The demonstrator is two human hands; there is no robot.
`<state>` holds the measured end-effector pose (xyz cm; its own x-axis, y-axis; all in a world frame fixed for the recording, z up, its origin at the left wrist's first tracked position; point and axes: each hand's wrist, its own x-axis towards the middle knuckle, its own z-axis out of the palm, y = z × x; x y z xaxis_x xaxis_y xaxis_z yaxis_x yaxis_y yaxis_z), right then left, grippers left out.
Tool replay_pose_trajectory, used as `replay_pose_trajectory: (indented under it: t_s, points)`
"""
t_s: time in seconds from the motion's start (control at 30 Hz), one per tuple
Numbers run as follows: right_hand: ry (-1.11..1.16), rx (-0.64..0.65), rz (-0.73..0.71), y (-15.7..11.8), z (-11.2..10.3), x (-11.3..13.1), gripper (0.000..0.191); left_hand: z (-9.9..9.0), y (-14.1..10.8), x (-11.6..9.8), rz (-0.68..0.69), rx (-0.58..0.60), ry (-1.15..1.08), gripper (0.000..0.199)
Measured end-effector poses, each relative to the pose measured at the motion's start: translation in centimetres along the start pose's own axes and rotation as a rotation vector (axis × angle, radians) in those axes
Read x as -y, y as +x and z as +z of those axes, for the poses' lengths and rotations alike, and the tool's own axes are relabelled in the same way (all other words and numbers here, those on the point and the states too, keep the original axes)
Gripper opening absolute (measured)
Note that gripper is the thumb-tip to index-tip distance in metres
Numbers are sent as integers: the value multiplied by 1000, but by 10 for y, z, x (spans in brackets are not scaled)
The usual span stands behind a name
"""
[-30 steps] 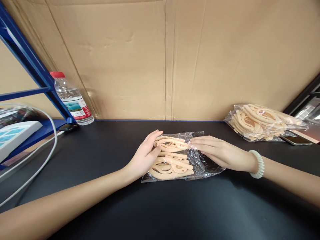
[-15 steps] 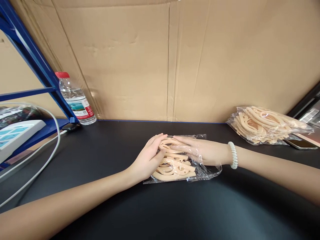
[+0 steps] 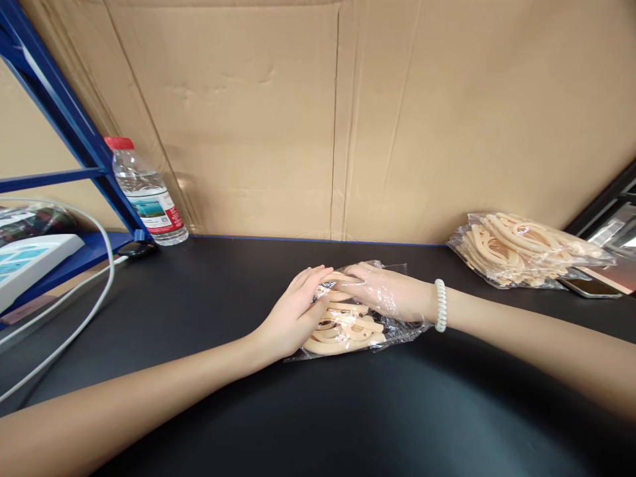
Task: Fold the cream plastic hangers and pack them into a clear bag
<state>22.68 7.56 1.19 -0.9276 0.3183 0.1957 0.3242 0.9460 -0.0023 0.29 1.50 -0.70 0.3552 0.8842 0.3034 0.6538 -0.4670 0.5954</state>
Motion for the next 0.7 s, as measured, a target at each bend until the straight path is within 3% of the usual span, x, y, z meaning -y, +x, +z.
replay_pose_trajectory:
  t_s: [0.13,0.27,0.6,0.7]
  points:
    - [-5,85,50,3,-7,1,45,0,0,-4,-8,7,28,46]
    - [64,151,5,3,-22,3,38,1,0,-4,22,6,65,46]
    - [376,87,46,-11,-37,9,37,2,2,-2,31,13,95,46]
    - [421,137,87,-16,-44,7,34,3,2,0,24,4,99,46]
